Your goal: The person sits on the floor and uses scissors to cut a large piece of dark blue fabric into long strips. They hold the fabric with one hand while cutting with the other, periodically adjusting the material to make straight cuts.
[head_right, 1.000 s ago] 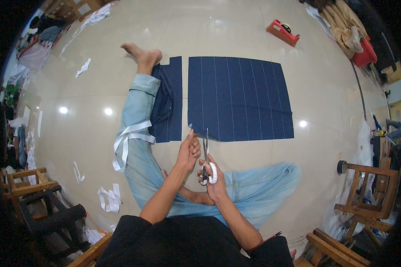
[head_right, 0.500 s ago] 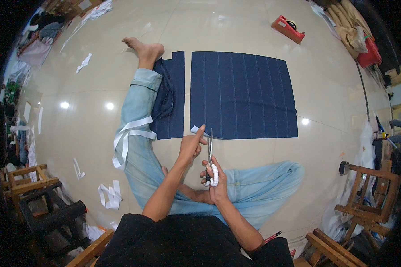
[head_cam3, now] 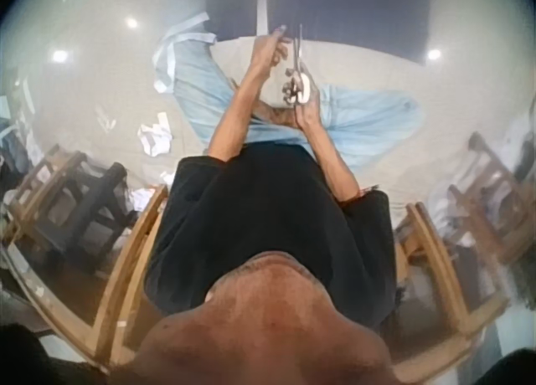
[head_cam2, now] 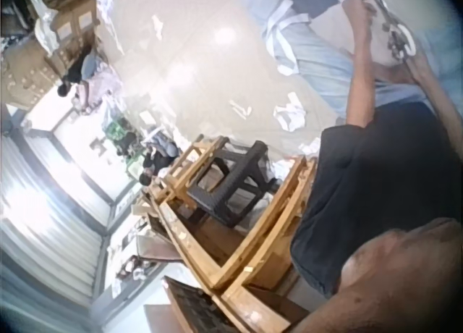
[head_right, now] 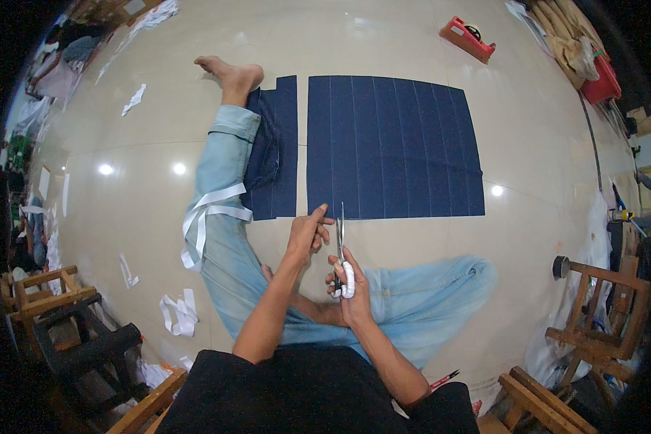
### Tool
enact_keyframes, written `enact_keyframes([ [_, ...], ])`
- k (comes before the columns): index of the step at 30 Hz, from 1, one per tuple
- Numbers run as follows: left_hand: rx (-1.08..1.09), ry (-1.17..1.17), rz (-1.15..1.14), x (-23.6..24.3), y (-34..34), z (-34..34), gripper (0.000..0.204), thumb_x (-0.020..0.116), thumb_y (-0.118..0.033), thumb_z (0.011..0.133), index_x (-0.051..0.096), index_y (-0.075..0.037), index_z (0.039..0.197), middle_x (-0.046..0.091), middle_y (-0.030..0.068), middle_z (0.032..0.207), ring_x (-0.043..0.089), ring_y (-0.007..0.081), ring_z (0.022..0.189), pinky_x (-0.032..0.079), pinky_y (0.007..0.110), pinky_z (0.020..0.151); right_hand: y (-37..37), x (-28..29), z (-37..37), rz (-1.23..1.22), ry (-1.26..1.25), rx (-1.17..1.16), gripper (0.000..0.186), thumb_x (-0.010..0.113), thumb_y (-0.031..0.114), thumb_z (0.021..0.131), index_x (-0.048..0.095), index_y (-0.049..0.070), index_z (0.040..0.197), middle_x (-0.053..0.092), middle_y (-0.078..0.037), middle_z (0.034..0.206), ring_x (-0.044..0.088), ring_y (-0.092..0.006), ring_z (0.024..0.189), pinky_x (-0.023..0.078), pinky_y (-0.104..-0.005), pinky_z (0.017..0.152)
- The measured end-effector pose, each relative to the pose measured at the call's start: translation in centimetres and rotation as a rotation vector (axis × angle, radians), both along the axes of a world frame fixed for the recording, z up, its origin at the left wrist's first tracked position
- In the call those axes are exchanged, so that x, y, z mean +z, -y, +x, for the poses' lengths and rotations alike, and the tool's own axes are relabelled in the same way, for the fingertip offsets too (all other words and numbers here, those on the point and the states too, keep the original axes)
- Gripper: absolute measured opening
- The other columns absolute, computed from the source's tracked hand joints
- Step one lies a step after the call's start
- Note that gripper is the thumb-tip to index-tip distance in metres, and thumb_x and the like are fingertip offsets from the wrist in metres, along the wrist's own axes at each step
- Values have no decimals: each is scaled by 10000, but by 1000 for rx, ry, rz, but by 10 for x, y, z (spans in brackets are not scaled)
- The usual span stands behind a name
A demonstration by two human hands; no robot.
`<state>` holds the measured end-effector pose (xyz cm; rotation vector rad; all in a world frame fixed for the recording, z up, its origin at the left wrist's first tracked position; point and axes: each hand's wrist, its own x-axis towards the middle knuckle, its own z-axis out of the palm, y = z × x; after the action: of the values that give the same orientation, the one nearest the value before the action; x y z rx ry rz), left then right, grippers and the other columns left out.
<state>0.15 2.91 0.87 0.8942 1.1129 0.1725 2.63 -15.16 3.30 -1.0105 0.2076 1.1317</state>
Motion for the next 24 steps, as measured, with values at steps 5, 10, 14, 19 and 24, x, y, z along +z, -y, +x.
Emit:
enact_keyframes([
  [5,32,43,36,-11,0,-3,379,739,-363,939,702,14,916,587,33,555,424,54,376,263,219,356,-8,-6,2,-29,89,34,648,724,158,953,447,77,1533,664,-80,1263,639,-103,828,527,-224,622],
  [10,17,80,2,1,0,-7,335,739,-319,948,607,-87,748,571,10,549,426,53,376,263,217,355,-17,-12,6,-62,145,50,626,696,114,963,446,92,1536,675,-83,1229,644,-111,787,527,-215,580],
  [14,-19,70,-2,3,-1,-9,348,740,-311,949,572,-110,720,564,0,557,427,51,384,270,215,357,-20,-14,5,-62,156,66,611,672,92,977,438,97,1541,676,-88,1217,643,-113,740,519,-210,546],
  [19,-3,83,12,2,-1,-9,328,743,-310,945,565,-110,754,560,-6,572,424,48,406,270,214,366,-23,-13,4,-53,159,49,627,725,119,944,477,99,1519,676,-84,1200,625,-94,728,501,-212,532],
  [24,-17,76,-2,4,-2,-10,305,742,-305,945,565,-113,788,557,-14,578,417,43,412,270,208,368,-24,-15,3,-43,172,53,612,691,99,971,448,82,1532,670,-102,1204,626,-95,719,490,-199,531],
])
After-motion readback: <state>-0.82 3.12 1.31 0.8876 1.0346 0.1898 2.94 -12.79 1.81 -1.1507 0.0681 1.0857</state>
